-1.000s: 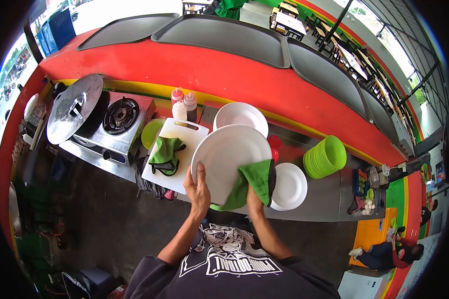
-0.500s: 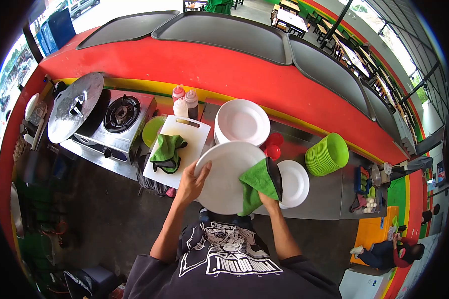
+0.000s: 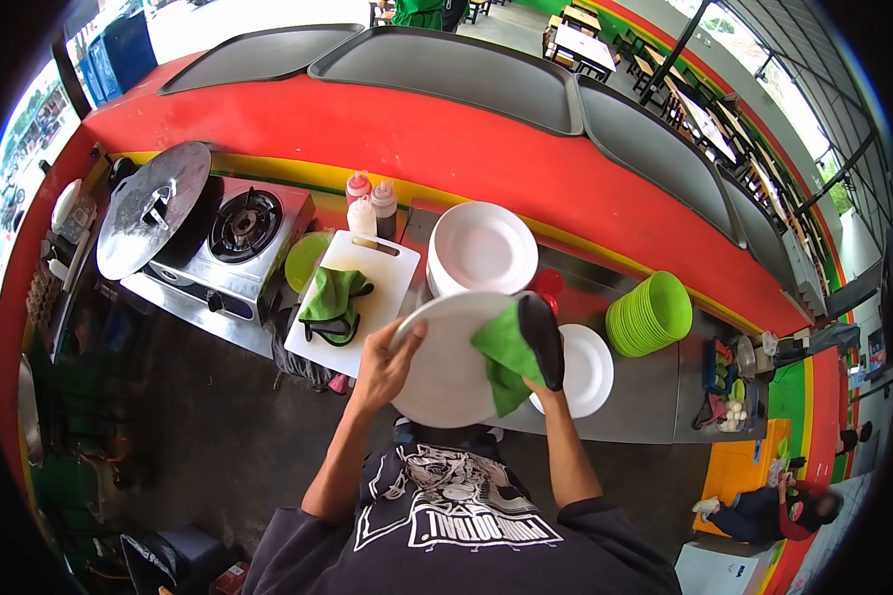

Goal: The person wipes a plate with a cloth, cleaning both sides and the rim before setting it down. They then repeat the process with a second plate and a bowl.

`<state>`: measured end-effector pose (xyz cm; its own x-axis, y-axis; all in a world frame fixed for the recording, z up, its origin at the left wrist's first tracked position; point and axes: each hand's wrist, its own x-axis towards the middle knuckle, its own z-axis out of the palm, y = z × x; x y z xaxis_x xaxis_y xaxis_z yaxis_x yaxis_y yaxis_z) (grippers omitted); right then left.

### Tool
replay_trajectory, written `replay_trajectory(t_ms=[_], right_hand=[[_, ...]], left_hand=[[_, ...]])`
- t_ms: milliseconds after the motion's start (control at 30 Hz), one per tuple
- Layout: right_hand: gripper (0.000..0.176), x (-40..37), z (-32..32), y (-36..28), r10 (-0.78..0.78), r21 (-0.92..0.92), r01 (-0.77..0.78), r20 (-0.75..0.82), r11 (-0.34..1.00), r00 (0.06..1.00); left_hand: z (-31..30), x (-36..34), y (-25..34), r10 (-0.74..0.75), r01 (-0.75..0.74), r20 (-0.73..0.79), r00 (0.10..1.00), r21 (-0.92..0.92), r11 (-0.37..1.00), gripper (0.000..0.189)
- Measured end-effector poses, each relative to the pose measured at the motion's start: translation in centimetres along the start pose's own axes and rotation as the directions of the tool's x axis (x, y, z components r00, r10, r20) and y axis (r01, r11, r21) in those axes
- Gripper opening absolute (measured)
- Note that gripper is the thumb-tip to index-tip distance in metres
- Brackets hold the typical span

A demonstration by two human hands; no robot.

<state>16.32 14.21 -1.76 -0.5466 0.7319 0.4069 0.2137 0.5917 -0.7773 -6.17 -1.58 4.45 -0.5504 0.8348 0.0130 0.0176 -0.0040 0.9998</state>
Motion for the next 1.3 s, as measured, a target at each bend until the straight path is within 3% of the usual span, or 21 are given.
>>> replay_trajectory(t_ms=[33, 67, 200, 333, 467, 567, 600, 667, 700, 767, 867, 933, 1067, 1100, 1133, 1167, 1200, 1233, 1267, 1300], right_hand=[[0.036, -1.9, 1.0, 3.3, -0.066, -0.144, 0.048, -0.127, 0.988, 0.990], [0.036, -2.1, 1.7, 2.8, -0.007, -0.176, -0.014, -0.116, 0.984, 0.993], [0.037, -4.2, 6.2, -0.3, 0.214, 0.029, -0.215, -0.292, 0.976, 0.932], [0.040, -5.0, 8.5, -4.4, 0.406, 0.250, -0.336, -0.333, 0.908, 0.851], [0.039, -5.5, 7.2, -1.7, 0.396, 0.225, -0.338, -0.308, 0.914, 0.865], [0.040, -5.5, 4.7, 0.6, 0.400, 0.334, -0.303, -0.274, 0.892, 0.875], [0.039, -5.5, 3.8, 1.4, 0.462, 0.485, -0.302, -0.251, 0.821, 0.850], [0.040, -6.9, 2.8, 6.5, 0.464, 0.598, -0.271, -0.195, 0.755, 0.864], [0.041, -6.6, 1.6, 4.6, 0.449, 0.721, -0.240, -0.110, 0.650, 0.887], [0.051, -7.7, -0.5, 7.0, 0.417, 0.704, -0.325, 0.045, 0.631, 0.908], [0.058, -7.1, -1.1, 5.6, 0.381, 0.717, -0.276, 0.016, 0.640, 0.925], [0.063, -6.3, -0.4, 2.7, 0.353, 0.729, -0.173, -0.100, 0.663, 0.930], [0.072, -6.2, 0.9, 0.2, 0.294, 0.828, 0.038, -0.241, 0.560, 0.925], [0.069, -7.1, 1.1, 2.1, 0.279, 0.911, 0.067, -0.194, 0.407, 0.940], [0.062, -8.6, 1.7, 6.1, 0.257, 0.870, 0.058, -0.207, 0.489, 0.944], [0.055, -10.2, 2.3, 10.1, 0.233, 0.821, 0.052, -0.221, 0.568, 0.947], [0.048, -11.8, 2.8, 14.2, 0.210, 0.766, 0.047, -0.234, 0.641, 0.949], [0.043, -12.1, 4.6, 16.7, 0.153, 0.836, 0.154, -0.271, 0.526, 0.950], [0.045, -11.9, 4.3, 15.4, 0.265, 0.740, 0.137, -0.399, 0.658, 0.878], [0.047, -10.6, 4.5, 12.6, 0.394, 0.635, 0.033, -0.518, 0.772, 0.759]], left_hand=[[0.4, 0.0, -0.2, 0.020, -0.025, -0.092, 0.996, -0.054, 0.998, 0.035], [0.9, 0.0, -0.5, 0.034, -0.054, -0.183, 0.983, -0.106, 0.993, 0.038], [3.4, -0.2, -2.0, -0.062, -0.100, -0.419, 0.906, -0.355, 0.930, 0.038], [5.6, -0.7, -2.8, -0.112, -0.147, -0.538, 0.835, -0.414, 0.899, 0.039], [4.8, -0.9, -3.3, -0.093, -0.106, -0.470, 0.878, -0.379, 0.919, 0.040], [3.1, -0.9, -2.1, -0.105, -0.012, -0.330, 0.938, -0.335, 0.942, 0.040], [2.5, -1.0, -2.0, -0.120, 0.018, -0.270, 0.955, -0.353, 0.936, 0.040], [1.4, -1.1, -1.6, -0.147, 0.083, -0.143, 0.979, -0.382, 0.920, 0.040], [0.9, -1.4, -1.0, -0.176, 0.135, -0.087, 0.981, -0.352, 0.926, 0.041], [0.2, -1.5, -0.6, -0.252, 0.249, 0.035, 0.967, -0.330, 0.911, 0.043], [-0.6, -1.6, -1.2, -0.375, 0.408, 0.162, 0.913, -0.316, 0.856, 0.044], [-0.6, -1.6, -1.1, -0.419, 0.461, 0.195, 0.887, -0.319, 0.828, 0.044], [0.1, -1.9, -0.6, -0.217, 0.352, 0.308, 0.926, -0.501, 0.790, 0.057], [0.3, -2.0, -1.4, -0.156, 0.308, 0.300, 0.941, -0.568, 0.763, 0.061], [0.5, -2.0, -1.9, -0.096, 0.264, 0.288, 0.953, -0.631, 0.729, 0.065], [0.7, -2.0, -1.7, 0.029, 0.129, 0.273, 0.962, -0.542, 0.830, 0.076], [0.8, -1.9, -2.6, 0.022, 0.133, 0.306, 0.952, -0.477, 0.868, 0.079], [1.0, -1.7, -3.4, 0.186, -0.106, 0.208, 0.960, -0.345, 0.933, 0.074], [1.2, -1.7, -4.1, 0.359, -0.333, 0.135, 0.924, -0.181, 0.925, 0.073], [1.3, -2.1, -4.7, 0.296, -0.287, 0.094, 0.950, -0.102, 0.952, 0.070]])
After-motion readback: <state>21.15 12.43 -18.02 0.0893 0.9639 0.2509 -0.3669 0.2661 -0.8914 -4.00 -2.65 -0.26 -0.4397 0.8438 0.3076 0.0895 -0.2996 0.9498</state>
